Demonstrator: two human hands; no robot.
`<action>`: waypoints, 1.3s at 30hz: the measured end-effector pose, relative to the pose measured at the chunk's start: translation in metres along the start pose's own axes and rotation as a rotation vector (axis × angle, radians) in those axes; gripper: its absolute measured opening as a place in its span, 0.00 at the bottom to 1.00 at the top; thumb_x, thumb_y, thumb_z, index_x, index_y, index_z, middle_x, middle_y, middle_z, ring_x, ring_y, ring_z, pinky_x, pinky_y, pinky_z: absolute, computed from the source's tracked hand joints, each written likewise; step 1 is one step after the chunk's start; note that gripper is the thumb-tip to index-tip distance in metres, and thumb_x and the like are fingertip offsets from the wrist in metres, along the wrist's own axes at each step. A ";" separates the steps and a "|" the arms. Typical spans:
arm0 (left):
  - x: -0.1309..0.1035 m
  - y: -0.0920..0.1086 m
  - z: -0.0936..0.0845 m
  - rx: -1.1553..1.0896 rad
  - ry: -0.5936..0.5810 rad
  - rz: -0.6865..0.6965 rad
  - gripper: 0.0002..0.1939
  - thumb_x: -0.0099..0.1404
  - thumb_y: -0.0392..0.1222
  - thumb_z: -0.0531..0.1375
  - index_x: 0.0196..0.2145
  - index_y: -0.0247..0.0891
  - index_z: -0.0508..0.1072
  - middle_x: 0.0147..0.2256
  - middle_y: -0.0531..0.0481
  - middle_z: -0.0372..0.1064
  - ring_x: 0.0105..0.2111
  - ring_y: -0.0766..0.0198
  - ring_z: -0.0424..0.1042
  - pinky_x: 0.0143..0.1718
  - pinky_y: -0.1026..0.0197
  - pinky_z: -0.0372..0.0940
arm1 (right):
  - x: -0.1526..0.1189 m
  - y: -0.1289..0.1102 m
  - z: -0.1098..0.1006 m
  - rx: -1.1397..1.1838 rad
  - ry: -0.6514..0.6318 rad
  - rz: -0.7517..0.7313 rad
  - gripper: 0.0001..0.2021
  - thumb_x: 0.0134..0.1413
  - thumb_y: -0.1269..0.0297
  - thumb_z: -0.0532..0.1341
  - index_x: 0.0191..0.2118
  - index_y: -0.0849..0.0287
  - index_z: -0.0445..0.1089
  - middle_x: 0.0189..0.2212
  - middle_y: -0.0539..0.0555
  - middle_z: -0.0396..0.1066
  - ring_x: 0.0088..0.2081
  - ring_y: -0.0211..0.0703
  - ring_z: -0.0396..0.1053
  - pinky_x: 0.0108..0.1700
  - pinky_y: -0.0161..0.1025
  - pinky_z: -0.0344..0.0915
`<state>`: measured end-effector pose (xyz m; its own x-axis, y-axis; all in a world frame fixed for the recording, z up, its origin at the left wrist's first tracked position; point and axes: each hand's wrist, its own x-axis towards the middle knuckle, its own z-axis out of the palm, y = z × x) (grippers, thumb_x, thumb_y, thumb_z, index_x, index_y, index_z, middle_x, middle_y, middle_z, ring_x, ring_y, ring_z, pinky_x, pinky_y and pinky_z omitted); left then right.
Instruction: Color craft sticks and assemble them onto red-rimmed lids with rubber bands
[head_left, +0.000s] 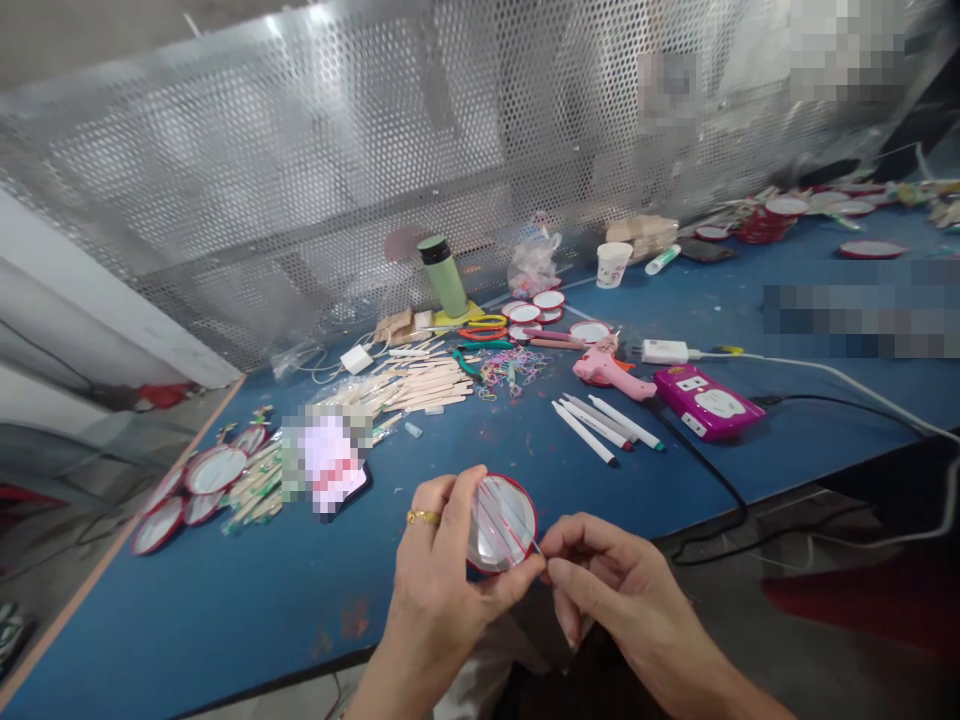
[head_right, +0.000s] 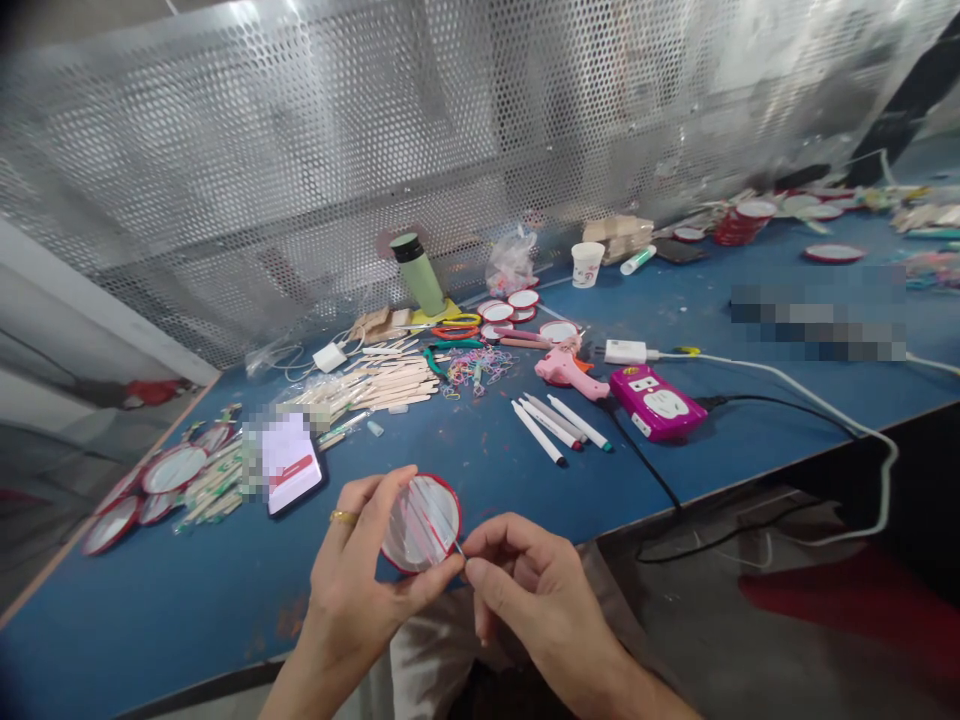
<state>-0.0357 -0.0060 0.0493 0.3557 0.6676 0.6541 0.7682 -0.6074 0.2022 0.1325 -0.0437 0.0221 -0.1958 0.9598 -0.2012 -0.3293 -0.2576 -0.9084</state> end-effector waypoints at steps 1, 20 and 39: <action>-0.001 0.000 0.000 -0.006 -0.010 -0.007 0.32 0.60 0.53 0.63 0.57 0.36 0.61 0.45 0.40 0.65 0.44 0.55 0.70 0.43 0.56 0.70 | 0.000 0.001 0.000 0.023 -0.006 0.008 0.20 0.51 0.46 0.65 0.34 0.60 0.66 0.14 0.44 0.63 0.15 0.30 0.57 0.19 0.29 0.56; -0.004 0.003 -0.004 -0.092 -0.040 0.041 0.32 0.59 0.54 0.62 0.55 0.33 0.63 0.43 0.41 0.65 0.42 0.57 0.70 0.42 0.58 0.70 | -0.005 0.000 0.004 0.322 0.028 -0.051 0.16 0.51 0.57 0.67 0.41 0.57 0.64 0.35 0.49 0.70 0.17 0.31 0.69 0.18 0.30 0.63; -0.010 -0.001 -0.007 -0.371 -0.271 -0.062 0.57 0.46 0.66 0.67 0.65 0.35 0.52 0.51 0.34 0.66 0.48 0.48 0.69 0.47 0.49 0.69 | 0.011 -0.022 -0.008 -0.670 0.094 -0.412 0.10 0.63 0.61 0.53 0.41 0.59 0.69 0.21 0.47 0.69 0.21 0.34 0.63 0.24 0.29 0.60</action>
<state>-0.0438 -0.0148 0.0476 0.4797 0.7657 0.4285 0.5673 -0.6432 0.5143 0.1450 -0.0268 0.0369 -0.0904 0.9764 0.1963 0.2736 0.2139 -0.9378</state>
